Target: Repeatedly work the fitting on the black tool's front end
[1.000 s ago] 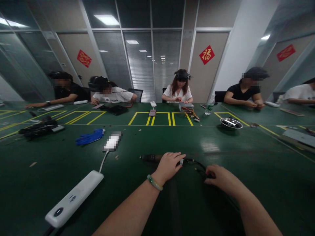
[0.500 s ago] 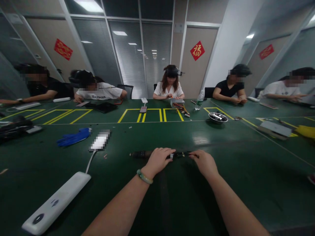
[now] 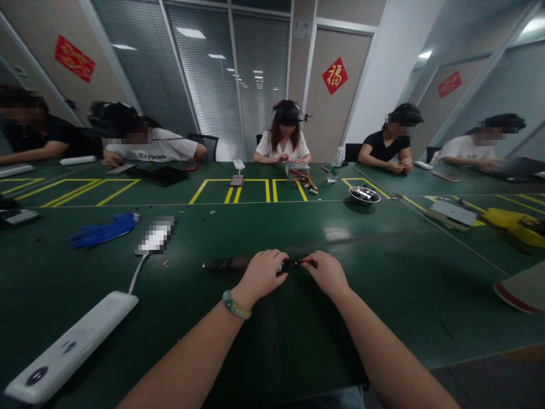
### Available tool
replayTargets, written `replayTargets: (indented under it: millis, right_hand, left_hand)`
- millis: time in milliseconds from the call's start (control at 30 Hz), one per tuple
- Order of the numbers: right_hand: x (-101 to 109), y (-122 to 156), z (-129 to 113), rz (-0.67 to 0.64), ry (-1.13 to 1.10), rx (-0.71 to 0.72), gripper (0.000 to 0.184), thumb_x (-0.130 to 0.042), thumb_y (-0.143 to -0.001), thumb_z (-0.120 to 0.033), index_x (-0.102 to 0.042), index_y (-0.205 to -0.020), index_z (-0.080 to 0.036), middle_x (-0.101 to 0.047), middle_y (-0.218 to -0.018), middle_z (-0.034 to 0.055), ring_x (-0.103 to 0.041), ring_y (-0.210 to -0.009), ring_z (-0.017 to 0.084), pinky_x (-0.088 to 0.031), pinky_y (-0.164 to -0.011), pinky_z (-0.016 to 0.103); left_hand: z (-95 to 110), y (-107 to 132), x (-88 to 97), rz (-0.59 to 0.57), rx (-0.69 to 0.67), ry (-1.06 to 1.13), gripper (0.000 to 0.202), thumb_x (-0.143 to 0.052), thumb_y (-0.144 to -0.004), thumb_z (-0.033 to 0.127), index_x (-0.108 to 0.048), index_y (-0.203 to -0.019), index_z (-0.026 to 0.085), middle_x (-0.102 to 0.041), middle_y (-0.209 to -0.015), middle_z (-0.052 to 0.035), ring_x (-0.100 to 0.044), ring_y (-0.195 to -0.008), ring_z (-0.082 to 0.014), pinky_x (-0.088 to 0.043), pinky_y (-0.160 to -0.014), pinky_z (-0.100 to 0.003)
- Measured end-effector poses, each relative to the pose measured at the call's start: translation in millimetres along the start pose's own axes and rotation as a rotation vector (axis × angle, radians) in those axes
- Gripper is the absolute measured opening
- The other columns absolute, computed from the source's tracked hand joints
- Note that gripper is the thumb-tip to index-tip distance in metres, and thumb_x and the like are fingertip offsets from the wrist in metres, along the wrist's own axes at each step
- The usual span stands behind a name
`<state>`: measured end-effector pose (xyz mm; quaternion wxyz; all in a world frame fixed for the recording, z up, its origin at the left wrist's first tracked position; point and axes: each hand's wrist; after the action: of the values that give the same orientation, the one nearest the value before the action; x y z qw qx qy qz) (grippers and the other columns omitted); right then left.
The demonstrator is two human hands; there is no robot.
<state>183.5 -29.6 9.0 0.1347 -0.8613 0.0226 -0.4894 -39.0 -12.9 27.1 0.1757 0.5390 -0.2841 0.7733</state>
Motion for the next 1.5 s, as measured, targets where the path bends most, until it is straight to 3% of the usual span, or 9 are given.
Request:
replayTargets:
  millis: [133,333,767,1267,1500]
  right_hand:
    - [-3,0,0,0.003,0.048,0.007,0.011,-0.062,-0.085,-0.028,-0.071,-0.091,-0.026,-0.066,-0.093,-0.0001,-0.059,-0.086,0.015,-0.040,-0.077,0.027]
    - [-4,1,-1,0.020,0.134,0.014,0.008,-0.065,-0.084,-0.029,-0.069,-0.090,-0.026,-0.066,-0.092,-0.0013,-0.058,-0.086,0.015,-0.039,-0.075,0.027]
    - [-10,5,-5,0.017,0.078,0.029,0.012,-0.062,-0.086,-0.028,-0.071,-0.094,-0.024,-0.066,-0.096,0.0013,-0.059,-0.091,0.016,-0.042,-0.083,0.028]
    - [-22,2,-12,0.061,0.112,-0.040,0.011,-0.061,-0.087,-0.030,-0.069,-0.091,-0.023,-0.066,-0.093,0.0011,-0.060,-0.086,0.015,-0.042,-0.078,0.026]
    - [-14,-4,-16,0.013,0.184,0.040,0.009,-0.061,-0.086,-0.024,-0.070,-0.090,-0.024,-0.066,-0.093,0.0009,-0.059,-0.090,0.015,-0.042,-0.082,0.026]
  left_hand:
    - [12,-7,-10.7,0.066,0.006,-0.051,0.021,-0.061,-0.084,0.030,-0.056,-0.104,0.023,-0.059,-0.105,-0.0038,-0.054,-0.102,-0.0217,-0.041,-0.087,-0.035]
    - [15,-14,-20.5,0.058,0.000,-0.104,0.008,-0.055,-0.088,0.026,-0.057,-0.094,0.021,-0.059,-0.097,-0.0036,-0.055,-0.094,-0.0202,-0.041,-0.080,-0.033]
    - [15,-4,-15.4,0.084,-0.050,-0.027,0.014,-0.050,-0.092,0.027,-0.061,-0.101,0.023,-0.060,-0.104,-0.0029,-0.056,-0.097,-0.0192,-0.042,-0.082,-0.032]
    - [14,-3,-17.5,0.124,-0.084,-0.013,0.011,-0.052,-0.090,0.023,-0.062,-0.095,0.022,-0.061,-0.098,-0.0029,-0.056,-0.094,-0.0190,-0.042,-0.082,-0.032]
    - [14,-5,-19.9,0.112,-0.082,-0.018,0.010,-0.050,-0.089,0.021,-0.060,-0.092,0.022,-0.061,-0.097,-0.0035,-0.057,-0.093,-0.0200,-0.042,-0.081,-0.033]
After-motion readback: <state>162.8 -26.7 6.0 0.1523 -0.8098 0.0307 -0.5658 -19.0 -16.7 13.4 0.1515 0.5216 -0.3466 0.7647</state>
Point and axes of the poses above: each hand's wrist, its own y-axis away from the middle knuckle, its own x-axis out of the back of the hand, z = x × y
